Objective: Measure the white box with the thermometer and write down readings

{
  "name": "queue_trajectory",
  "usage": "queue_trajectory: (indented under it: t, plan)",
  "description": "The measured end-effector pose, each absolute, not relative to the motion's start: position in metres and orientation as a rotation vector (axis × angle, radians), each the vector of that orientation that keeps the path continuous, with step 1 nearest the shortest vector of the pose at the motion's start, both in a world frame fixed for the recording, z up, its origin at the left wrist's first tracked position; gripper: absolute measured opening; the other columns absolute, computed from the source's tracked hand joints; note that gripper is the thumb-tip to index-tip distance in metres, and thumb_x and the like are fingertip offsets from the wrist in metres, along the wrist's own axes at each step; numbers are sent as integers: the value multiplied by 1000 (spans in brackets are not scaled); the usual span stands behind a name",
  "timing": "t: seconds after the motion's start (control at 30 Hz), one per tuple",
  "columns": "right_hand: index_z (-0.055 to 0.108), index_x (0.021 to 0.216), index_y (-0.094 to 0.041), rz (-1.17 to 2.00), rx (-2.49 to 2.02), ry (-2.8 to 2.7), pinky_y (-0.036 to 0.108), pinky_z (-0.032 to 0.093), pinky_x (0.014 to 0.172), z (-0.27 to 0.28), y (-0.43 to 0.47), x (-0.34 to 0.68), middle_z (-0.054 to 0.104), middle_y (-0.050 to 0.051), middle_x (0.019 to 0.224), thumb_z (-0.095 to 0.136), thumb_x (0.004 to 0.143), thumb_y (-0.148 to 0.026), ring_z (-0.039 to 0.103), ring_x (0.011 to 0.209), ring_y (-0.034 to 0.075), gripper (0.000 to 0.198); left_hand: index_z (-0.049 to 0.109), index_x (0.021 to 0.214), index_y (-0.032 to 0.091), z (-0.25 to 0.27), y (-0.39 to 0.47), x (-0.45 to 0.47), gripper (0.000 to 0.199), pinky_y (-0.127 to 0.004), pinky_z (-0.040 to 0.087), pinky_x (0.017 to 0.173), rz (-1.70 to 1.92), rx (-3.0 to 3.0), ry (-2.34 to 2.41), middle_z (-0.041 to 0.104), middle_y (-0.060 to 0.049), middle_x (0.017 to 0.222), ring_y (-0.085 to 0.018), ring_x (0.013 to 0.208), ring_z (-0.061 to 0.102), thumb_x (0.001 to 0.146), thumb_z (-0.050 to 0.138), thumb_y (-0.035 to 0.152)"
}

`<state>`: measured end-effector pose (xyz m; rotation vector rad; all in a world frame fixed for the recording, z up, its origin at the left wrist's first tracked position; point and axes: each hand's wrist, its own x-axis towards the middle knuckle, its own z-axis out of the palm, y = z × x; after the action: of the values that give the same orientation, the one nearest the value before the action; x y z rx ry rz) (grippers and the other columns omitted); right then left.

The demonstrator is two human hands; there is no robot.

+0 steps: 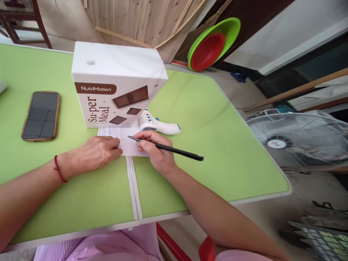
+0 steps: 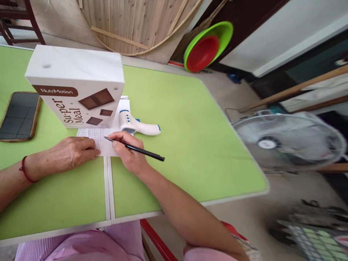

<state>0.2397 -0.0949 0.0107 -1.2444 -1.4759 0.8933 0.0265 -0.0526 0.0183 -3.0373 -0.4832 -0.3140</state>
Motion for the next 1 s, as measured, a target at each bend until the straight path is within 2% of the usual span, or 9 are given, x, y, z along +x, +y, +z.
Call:
queue_trajectory:
  t: [0.2,0.33,0.4,0.47,0.57,0.67,0.8,1.0]
  plan:
    - [59,80,-20,867,-1236,-1452,24,39,45,8,-94,231,57,-3,61,57,73,-26,47,50,10,9,64,98,13,15,-61,32,17,-31,44,53,-225,-3005,-557,58,-6,85,-18,62,55,92,49,7]
    - [56,78,-21,812,-1281,-1488,24,40,46,4,-92,229,57,-3,60,57,71,-27,48,50,11,9,65,81,11,22,-77,43,14,-33,46,55,-253,-2900,-620,57,-7,79,-21,65,57,87,55,4]
    - [55,77,-22,800,-1290,-1499,24,39,44,3,-91,228,55,-4,58,57,70,-27,46,48,10,9,67,75,10,25,-87,48,11,-35,51,63,-289,-2839,-673,59,-10,82,-25,77,61,85,62,7]
    - [54,73,-22,762,-1309,-1502,24,38,45,2,-90,228,55,-5,57,57,71,-27,45,47,10,6,71,77,9,27,-97,52,10,-40,54,78,-288,-2825,-676,64,-15,93,-31,96,63,83,69,16]
    - [55,67,-23,686,-1334,-1507,26,41,48,0,-89,228,56,-4,56,58,70,-26,47,50,11,6,75,89,6,27,-110,55,19,-46,50,98,-245,-2802,-694,64,-22,116,-39,120,56,82,74,24]
    - [54,64,-23,629,-1334,-1517,26,42,51,-3,-88,229,55,-4,56,58,71,-26,47,52,12,9,72,107,0,27,-119,56,40,-46,53,98,-194,-2801,-727,61,-27,126,-40,118,59,82,75,30]
    - [56,65,-22,601,-1302,-1541,27,44,54,-7,-89,231,57,-4,59,58,75,-26,49,54,12,10,59,127,-8,27,-127,59,74,-45,55,97,-157,-2846,-773,56,-32,131,-41,122,57,84,72,50]
    - [56,66,-23,615,-1305,-1562,27,46,56,-7,-89,231,58,-3,61,57,76,-27,51,57,12,11,56,130,-7,28,-127,60,73,-48,53,99,-71,-2873,-790,50,-34,136,-42,126,53,87,67,52]
